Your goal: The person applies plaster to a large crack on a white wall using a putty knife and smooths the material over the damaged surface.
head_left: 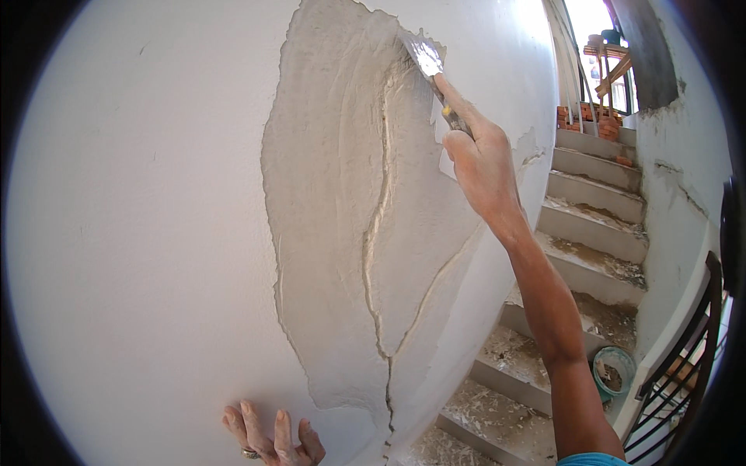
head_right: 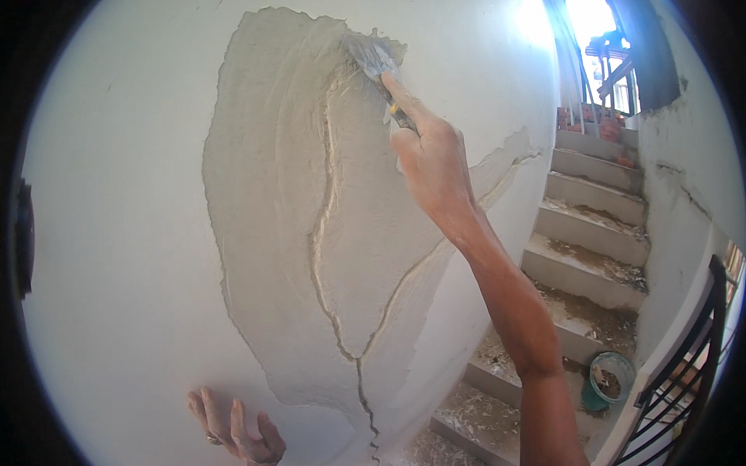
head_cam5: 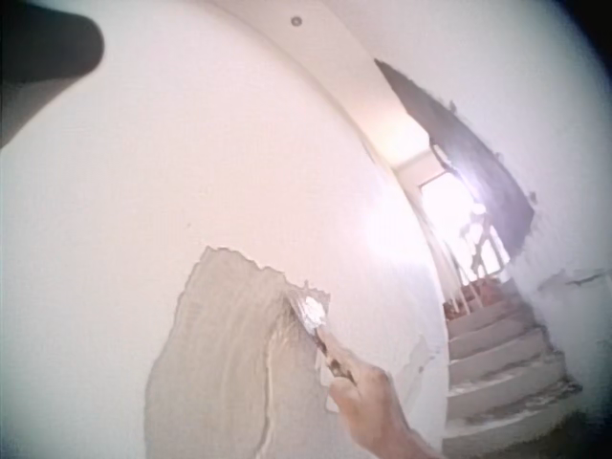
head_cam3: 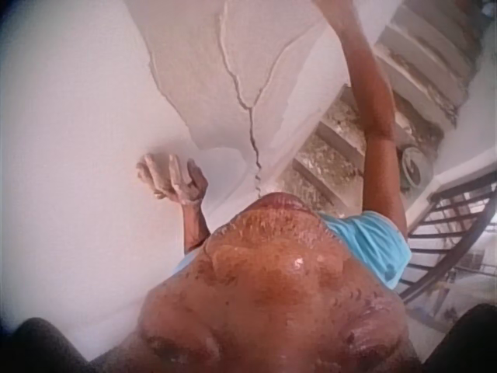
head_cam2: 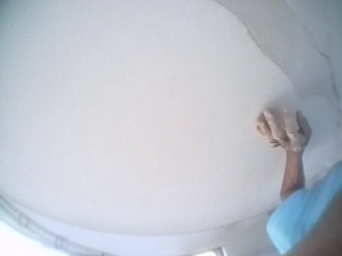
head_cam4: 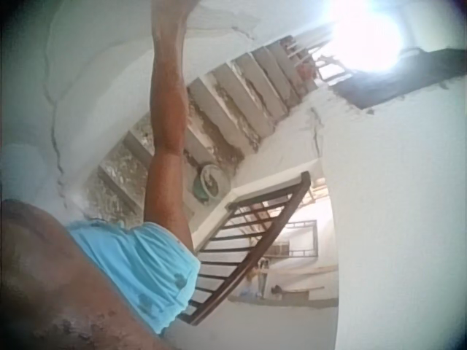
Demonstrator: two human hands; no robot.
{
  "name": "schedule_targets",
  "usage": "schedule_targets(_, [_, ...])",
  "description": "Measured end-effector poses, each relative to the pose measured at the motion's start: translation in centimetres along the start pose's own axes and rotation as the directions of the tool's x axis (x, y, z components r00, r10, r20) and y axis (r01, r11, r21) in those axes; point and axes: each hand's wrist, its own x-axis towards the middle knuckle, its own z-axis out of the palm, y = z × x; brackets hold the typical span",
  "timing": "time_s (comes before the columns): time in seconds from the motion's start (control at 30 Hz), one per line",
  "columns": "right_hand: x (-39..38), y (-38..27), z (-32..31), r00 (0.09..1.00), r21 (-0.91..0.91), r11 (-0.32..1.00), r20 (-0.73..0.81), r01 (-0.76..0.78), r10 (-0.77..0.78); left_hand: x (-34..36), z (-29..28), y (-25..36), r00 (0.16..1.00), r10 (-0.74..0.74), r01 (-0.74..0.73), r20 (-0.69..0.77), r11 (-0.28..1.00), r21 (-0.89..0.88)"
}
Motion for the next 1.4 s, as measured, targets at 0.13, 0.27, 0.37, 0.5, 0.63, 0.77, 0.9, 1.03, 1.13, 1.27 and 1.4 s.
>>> schedule_targets(0.13, [1.6,0.7,-0.3,0.993,-0.063,0.992,-0.030,0.109,-0.111,-0.1,0.3,0.0,1.000,0.017,-0.017,-0.007,1.000,0.003])
schedule_targets(0.27, [3.4,1.0,-1.0,0.983,-0.054,0.984,-0.056,0.170,-0.173,0.5,-0.1,0.2,1.000,0.013,-0.014,0.011,1.000,0.013])
schedule_targets(0.37, [0.6,0.0,-0.3,0.995,-0.028,0.994,0.014,0.103,-0.102,0.1,0.0,0.2,1.000,-0.006,0.006,-0.002,1.000,0.021])
schedule_targets(0.5, [0.3,0.4,-0.4,0.991,-0.026,0.991,0.029,0.135,-0.134,0.2,0.2,0.2,1.000,-0.001,0.001,-0.004,1.000,0.021])
schedule_targets(0.63, [1.2,0.4,-0.5,0.995,-0.006,0.995,0.016,0.100,-0.100,0.5,0.0,0.4,1.000,0.003,-0.003,0.010,1.000,0.023])
schedule_targets(0.77, [0.7,0.0,-0.3,0.997,0.011,0.998,0.028,0.069,-0.069,0.1,0.0,0.2,1.000,-0.004,0.004,0.008,0.999,0.033])
schedule_targets(0.9, [2.8,0.7,-0.5,0.983,-0.055,0.982,-0.019,0.183,-0.184,0.5,0.1,0.3,1.000,0.006,-0.007,0.013,1.000,0.030])
schedule_targets(1.03, [1.8,-0.1,-1.0,0.996,-0.038,0.996,0.022,0.082,-0.081,0.2,0.1,0.2,1.000,-0.008,0.008,0.010,1.000,0.018])
schedule_targets(1.13, [0.4,-0.2,-1.0,0.995,-0.033,0.995,0.054,0.089,-0.088,0.3,0.2,0.2,1.000,-0.010,0.010,0.004,1.000,0.016])
schedule_targets(1.27, [2.1,0.1,-1.1,0.989,-0.030,0.989,0.049,0.144,-0.142,0.8,0.2,0.3,1.000,0.006,-0.006,0.006,1.000,0.021])
schedule_targets(1.4, [1.8,-0.2,-1.3,0.993,-0.020,0.994,0.049,0.108,-0.107,-0.2,0.0,-0.1,0.997,0.004,-0.013,0.071,0.992,0.128])
